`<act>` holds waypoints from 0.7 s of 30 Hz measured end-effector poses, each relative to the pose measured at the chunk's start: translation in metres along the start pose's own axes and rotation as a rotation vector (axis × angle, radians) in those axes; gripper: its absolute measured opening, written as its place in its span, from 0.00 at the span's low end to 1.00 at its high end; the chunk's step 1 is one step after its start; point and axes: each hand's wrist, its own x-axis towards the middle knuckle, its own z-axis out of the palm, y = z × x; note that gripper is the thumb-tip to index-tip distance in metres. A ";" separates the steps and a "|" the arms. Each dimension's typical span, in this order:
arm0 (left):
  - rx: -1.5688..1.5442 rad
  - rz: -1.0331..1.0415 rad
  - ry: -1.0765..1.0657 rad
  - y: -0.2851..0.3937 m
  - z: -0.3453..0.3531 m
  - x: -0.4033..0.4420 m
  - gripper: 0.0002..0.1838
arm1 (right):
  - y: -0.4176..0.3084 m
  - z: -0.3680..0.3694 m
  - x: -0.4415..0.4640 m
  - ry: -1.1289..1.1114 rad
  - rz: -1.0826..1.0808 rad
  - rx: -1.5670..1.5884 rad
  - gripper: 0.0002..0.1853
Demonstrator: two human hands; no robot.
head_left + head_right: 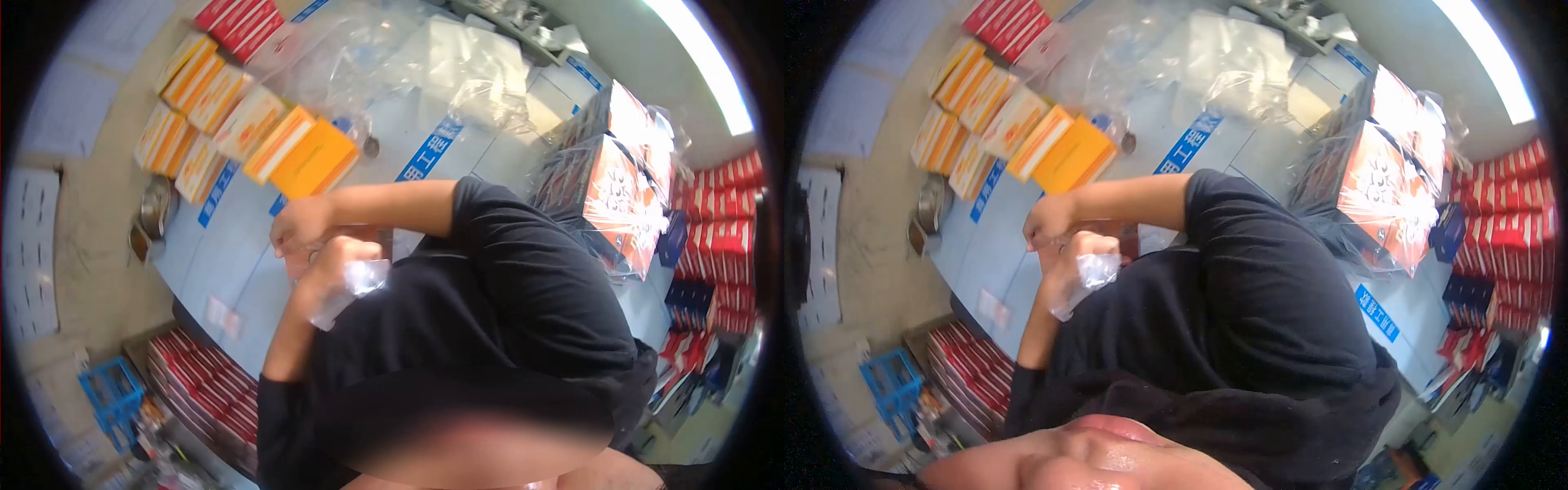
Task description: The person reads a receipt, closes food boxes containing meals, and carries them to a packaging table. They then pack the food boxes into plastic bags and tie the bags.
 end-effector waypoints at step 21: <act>0.419 -0.973 0.874 -0.084 0.028 -0.026 0.08 | 0.256 -0.310 -0.445 1.518 1.618 -0.544 0.12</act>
